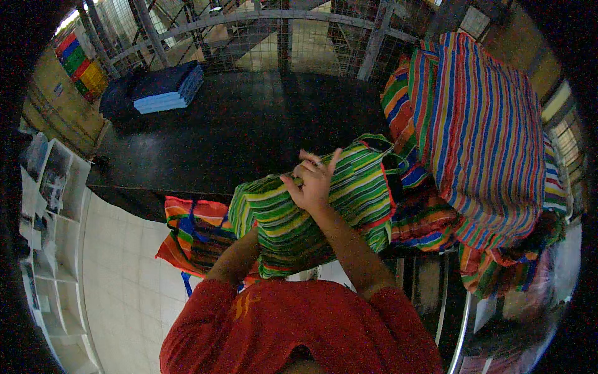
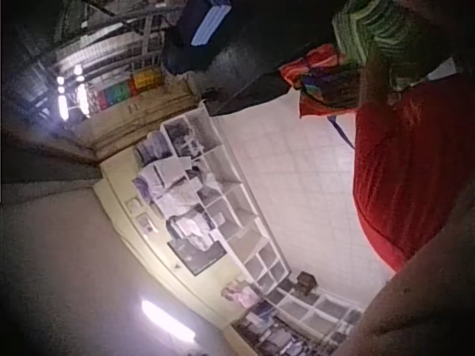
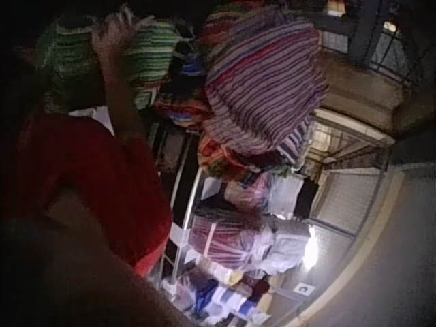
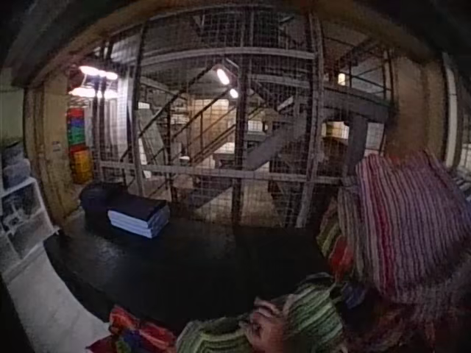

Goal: The person repeatedly picks up colorful striped tote bags from a pile, folds them by hand, and places them into another bag. The process is repeated continuously throughout the clip.

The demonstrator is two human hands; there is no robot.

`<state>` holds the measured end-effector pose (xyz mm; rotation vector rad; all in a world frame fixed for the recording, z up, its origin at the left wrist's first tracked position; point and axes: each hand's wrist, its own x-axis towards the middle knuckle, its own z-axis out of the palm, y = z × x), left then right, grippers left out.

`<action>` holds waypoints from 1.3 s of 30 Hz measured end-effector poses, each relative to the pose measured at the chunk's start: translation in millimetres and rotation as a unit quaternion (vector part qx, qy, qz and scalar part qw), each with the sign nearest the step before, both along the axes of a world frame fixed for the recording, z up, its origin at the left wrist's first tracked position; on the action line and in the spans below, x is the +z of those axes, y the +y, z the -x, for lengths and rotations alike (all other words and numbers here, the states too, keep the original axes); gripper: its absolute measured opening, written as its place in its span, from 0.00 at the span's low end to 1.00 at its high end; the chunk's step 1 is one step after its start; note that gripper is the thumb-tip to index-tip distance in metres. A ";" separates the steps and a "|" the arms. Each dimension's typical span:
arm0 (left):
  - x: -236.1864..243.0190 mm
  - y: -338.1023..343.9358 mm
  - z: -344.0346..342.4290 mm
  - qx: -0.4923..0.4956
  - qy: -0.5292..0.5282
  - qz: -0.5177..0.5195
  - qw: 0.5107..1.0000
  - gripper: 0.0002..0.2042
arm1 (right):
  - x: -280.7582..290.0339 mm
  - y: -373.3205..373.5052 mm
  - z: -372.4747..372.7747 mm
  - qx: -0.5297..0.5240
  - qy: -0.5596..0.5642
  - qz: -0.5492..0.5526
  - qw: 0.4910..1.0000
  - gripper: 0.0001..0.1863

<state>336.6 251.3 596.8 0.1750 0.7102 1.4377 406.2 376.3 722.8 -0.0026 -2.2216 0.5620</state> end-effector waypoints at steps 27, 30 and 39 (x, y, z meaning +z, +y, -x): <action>-113.0 -203.3 -43.1 0.463 0.048 0.147 0.873 0.49 | -137.2 4.3 123.3 0.003 -0.297 -0.064 0.953 0.33; -56.7 -200.9 -49.0 0.505 0.261 0.157 0.807 0.54 | -124.6 -11.3 124.0 -0.031 -0.377 -0.096 0.921 0.34; 36.7 -176.8 -48.2 0.446 0.444 0.297 0.718 0.65 | -130.7 -55.2 136.2 -0.016 -0.471 -0.084 0.878 0.41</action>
